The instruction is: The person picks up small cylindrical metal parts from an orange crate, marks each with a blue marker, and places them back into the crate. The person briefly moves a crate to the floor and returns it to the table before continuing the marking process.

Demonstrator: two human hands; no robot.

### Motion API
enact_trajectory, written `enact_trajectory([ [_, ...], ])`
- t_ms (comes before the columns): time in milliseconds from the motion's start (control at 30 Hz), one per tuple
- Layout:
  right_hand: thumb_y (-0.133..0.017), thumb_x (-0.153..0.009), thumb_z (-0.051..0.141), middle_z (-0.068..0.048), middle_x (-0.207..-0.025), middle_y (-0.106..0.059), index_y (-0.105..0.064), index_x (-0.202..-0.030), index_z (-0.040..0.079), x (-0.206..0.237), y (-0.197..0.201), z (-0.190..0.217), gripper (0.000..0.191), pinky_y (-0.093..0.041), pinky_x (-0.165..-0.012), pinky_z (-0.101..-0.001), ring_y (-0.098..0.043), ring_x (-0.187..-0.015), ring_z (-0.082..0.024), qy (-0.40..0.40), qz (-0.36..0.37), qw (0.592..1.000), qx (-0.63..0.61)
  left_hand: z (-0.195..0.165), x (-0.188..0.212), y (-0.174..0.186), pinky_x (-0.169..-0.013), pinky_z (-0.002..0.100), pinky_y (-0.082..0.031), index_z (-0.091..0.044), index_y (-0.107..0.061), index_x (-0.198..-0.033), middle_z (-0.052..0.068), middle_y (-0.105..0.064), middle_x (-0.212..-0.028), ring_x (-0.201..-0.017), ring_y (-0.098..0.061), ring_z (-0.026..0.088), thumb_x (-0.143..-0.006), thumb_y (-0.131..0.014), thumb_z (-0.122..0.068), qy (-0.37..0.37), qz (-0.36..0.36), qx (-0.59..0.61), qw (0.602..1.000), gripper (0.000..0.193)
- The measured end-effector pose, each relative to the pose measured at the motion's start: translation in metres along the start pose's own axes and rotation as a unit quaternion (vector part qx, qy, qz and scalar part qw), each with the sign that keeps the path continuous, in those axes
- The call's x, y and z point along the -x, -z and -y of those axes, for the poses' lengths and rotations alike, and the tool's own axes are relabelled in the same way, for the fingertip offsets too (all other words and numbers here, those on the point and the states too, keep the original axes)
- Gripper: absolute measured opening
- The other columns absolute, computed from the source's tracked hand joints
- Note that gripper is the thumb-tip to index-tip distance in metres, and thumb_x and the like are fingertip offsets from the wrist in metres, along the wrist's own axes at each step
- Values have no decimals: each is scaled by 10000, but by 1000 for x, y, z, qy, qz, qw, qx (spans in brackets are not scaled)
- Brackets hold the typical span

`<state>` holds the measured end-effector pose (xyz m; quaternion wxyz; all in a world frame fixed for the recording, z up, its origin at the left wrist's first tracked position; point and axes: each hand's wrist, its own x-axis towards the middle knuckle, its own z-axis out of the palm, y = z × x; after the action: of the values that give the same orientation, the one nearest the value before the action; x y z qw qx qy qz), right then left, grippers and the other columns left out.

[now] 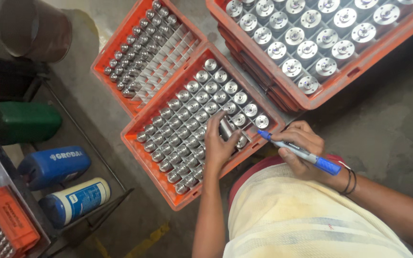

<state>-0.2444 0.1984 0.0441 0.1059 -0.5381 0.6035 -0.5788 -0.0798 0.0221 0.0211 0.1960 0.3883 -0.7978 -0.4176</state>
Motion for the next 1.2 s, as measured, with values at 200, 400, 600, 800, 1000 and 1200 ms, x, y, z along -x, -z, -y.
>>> enact_trajectory([
  [200,-625,-982,232,-78,-878,-716,-700,-1104,13,0,7,-5,261,-489,-916,-398,-690,-852,-246,-18,13,1000,1,24,11,4,-844,440,-606,-82,-465,-1330,184,-696,-1127,-1019,-712,304,-718,-837,-26,202,3,267,942,719],
  [400,-633,-941,199,-91,-891,-722,-698,-1084,16,0,-2,2,241,-496,-897,-395,-675,-818,-230,-12,13,1000,-5,23,14,-9,-872,355,-637,-26,-485,-1336,147,-646,-1234,-1036,-711,207,-930,-613,-181,191,-39,680,707,452],
  [600,-700,-820,146,-94,-840,-734,-724,-984,24,-17,-8,9,205,-478,-813,-431,-649,-715,-232,102,140,985,26,1,15,-29,-665,323,-600,-13,-585,-1326,112,-630,-1138,-802,-647,159,-1131,-367,-393,162,27,589,791,480],
  [800,-705,-841,123,-109,-922,-725,-712,-1002,32,-20,-13,10,185,-492,-854,-409,-689,-834,-265,99,124,987,1,-5,17,-42,-573,265,-583,-35,-628,-1312,63,-622,-971,-687,-608,94,-1133,-332,-466,165,39,527,833,552],
  [1000,-690,-823,113,-108,-927,-741,-717,-1000,19,-7,-12,5,202,-503,-835,-389,-660,-816,-255,3,78,997,-8,2,14,-49,-542,268,-557,-94,-499,-1264,63,-615,-914,-663,-634,123,-1021,-565,-261,175,33,559,810,303],
  [1200,-662,-891,145,-94,-959,-726,-698,-1053,13,-3,-12,8,212,-501,-914,-410,-696,-866,-240,6,21,1000,-22,6,9,-50,-668,342,-633,-39,-500,-1145,129,-659,-941,-737,-705,199,-917,-620,-171,203,59,616,758,290],
])
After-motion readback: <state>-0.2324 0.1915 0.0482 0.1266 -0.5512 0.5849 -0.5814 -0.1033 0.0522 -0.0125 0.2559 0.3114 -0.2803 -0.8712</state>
